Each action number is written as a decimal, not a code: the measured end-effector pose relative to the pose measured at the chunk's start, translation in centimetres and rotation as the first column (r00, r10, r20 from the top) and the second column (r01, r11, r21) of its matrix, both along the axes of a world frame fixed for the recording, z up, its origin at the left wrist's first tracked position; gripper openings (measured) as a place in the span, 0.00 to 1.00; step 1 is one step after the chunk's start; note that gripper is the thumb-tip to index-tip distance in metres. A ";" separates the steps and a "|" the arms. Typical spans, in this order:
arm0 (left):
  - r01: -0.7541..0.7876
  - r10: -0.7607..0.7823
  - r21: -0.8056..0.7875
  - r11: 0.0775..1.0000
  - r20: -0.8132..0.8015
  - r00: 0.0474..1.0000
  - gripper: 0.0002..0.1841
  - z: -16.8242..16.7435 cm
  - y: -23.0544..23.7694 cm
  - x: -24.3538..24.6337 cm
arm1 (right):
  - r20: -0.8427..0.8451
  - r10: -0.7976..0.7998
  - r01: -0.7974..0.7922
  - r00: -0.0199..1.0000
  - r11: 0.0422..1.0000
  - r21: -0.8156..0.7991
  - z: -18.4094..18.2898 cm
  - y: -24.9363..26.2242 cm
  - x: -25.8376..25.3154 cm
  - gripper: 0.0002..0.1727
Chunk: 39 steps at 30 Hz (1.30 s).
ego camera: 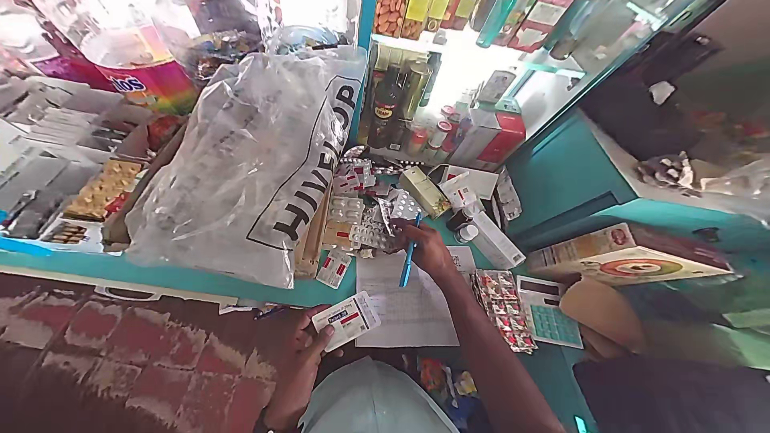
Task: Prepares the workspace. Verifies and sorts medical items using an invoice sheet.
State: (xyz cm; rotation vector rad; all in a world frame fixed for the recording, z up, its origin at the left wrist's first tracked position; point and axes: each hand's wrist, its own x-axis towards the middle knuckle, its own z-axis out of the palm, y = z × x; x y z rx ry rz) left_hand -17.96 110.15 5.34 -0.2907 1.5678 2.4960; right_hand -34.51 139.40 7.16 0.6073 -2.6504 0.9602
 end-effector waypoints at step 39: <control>-0.007 0.009 0.045 0.999 -0.033 0.999 0.20 0.2 0.1 -0.5 | -0.037 -0.642 0.603 0.766 0.737 -0.305 0.4 -0.3 0.5 0.11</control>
